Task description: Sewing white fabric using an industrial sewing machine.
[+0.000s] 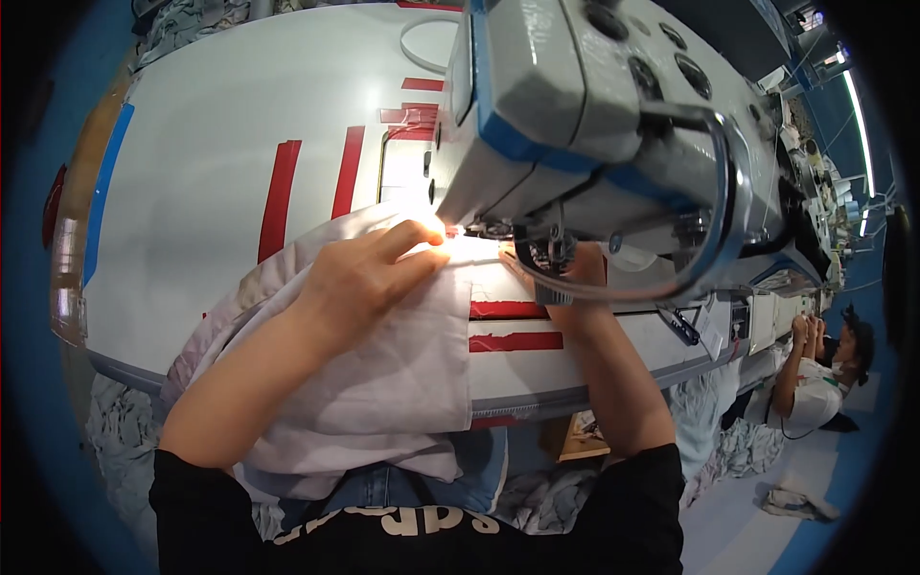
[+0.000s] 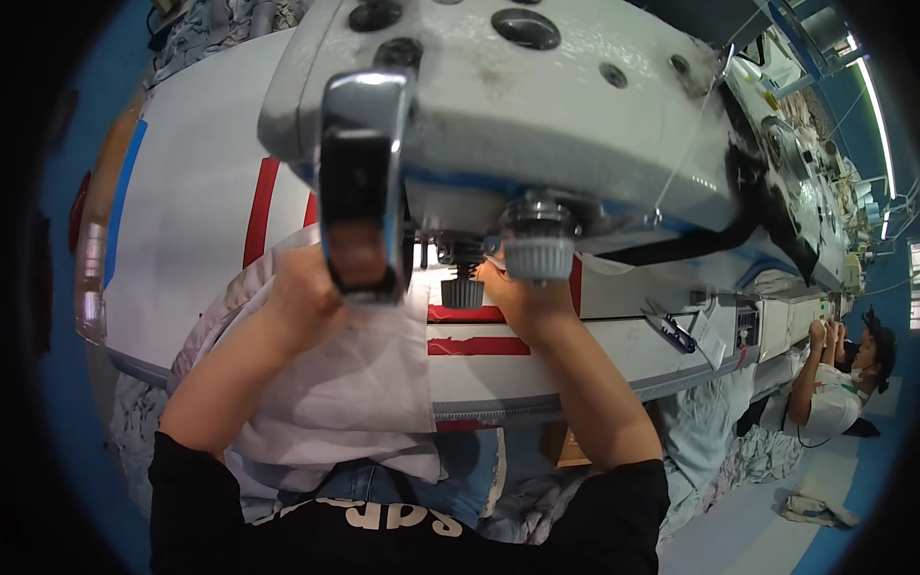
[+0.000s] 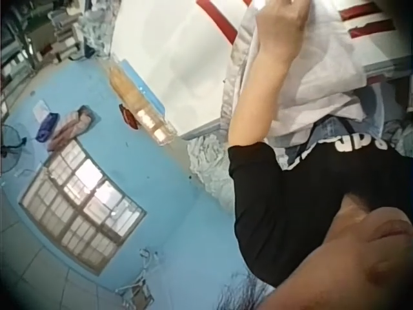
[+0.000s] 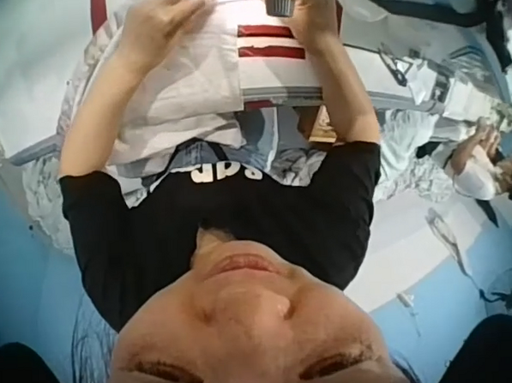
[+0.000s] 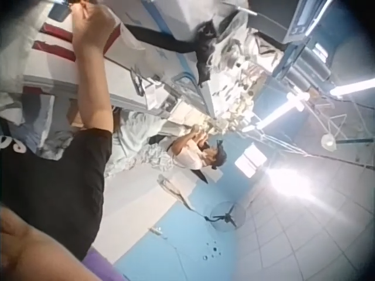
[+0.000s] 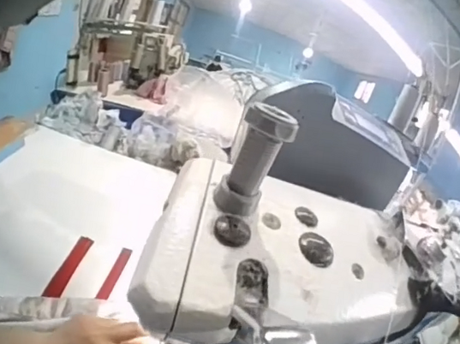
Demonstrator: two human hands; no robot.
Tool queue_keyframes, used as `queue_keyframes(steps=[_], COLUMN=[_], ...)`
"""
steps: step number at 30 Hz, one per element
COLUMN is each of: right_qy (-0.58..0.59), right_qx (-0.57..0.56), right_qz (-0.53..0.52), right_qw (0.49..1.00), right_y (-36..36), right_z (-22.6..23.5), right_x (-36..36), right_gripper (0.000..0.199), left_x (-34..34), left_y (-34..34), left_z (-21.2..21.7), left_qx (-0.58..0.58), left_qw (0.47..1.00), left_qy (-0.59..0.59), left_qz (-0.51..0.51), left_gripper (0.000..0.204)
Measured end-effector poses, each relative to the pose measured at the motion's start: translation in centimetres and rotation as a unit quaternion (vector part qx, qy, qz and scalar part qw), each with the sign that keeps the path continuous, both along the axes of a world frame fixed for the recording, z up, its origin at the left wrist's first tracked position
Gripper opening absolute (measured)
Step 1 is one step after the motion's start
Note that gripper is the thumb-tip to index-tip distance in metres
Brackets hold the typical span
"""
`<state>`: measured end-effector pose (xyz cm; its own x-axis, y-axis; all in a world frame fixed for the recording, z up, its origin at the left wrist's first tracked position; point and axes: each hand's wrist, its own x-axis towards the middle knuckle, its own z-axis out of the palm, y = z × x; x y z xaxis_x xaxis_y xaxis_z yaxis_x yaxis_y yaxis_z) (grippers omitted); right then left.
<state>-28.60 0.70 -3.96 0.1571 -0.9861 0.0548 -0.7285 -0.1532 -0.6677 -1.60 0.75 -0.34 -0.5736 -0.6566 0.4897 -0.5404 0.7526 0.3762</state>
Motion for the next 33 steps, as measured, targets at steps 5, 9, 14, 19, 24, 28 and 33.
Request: queue_keyframes(steps=[5, 9, 14, 19, 24, 28, 33], right_qy=[0.030, 0.187, 0.149, 0.163, 0.126, 0.125, 0.110], right_qx=[-0.108, -0.285, -0.073, -0.206, -0.218, -0.163, -0.130], right_qz=[-0.017, 0.040, 0.164, 0.137, 0.135, 0.181, 0.208], right_qw=[0.994, 0.939, 0.972, 0.955, 0.958, 0.962, 0.963], right_y=[0.4, 2.9, 4.9, 4.3, 4.2, 3.8, 2.9], right_z=[0.0, 2.4, 2.2, 1.6, 2.5, 2.2, 0.9], right_x=[0.2, 2.3, 4.3, 4.1, 4.4, 4.7, 4.6], right_gripper=[0.023, 0.046, 0.055, 0.039, 0.032, 0.048, 0.043], left_x=[1.0, 0.8, 0.4, 0.6, 0.7, 0.8, 1.3], left_y=[-1.3, -1.8, -2.2, -2.0, -2.0, -2.1, -2.4], left_z=[-2.0, -2.1, -1.4, -1.1, -1.2, -1.4, -1.6], left_qx=[-0.015, -0.066, -0.059, -0.062, -0.025, 0.012, -0.051], left_qw=[0.999, 0.996, 0.996, 0.995, 0.995, 0.994, 0.994], left_qy=[-0.033, -0.046, -0.054, -0.082, -0.096, -0.092, -0.073], left_qz=[-0.010, -0.027, -0.025, -0.017, -0.031, -0.059, -0.068], left_gripper=[0.019, 0.021, 0.023, 0.024, 0.026, 0.027, 0.029])
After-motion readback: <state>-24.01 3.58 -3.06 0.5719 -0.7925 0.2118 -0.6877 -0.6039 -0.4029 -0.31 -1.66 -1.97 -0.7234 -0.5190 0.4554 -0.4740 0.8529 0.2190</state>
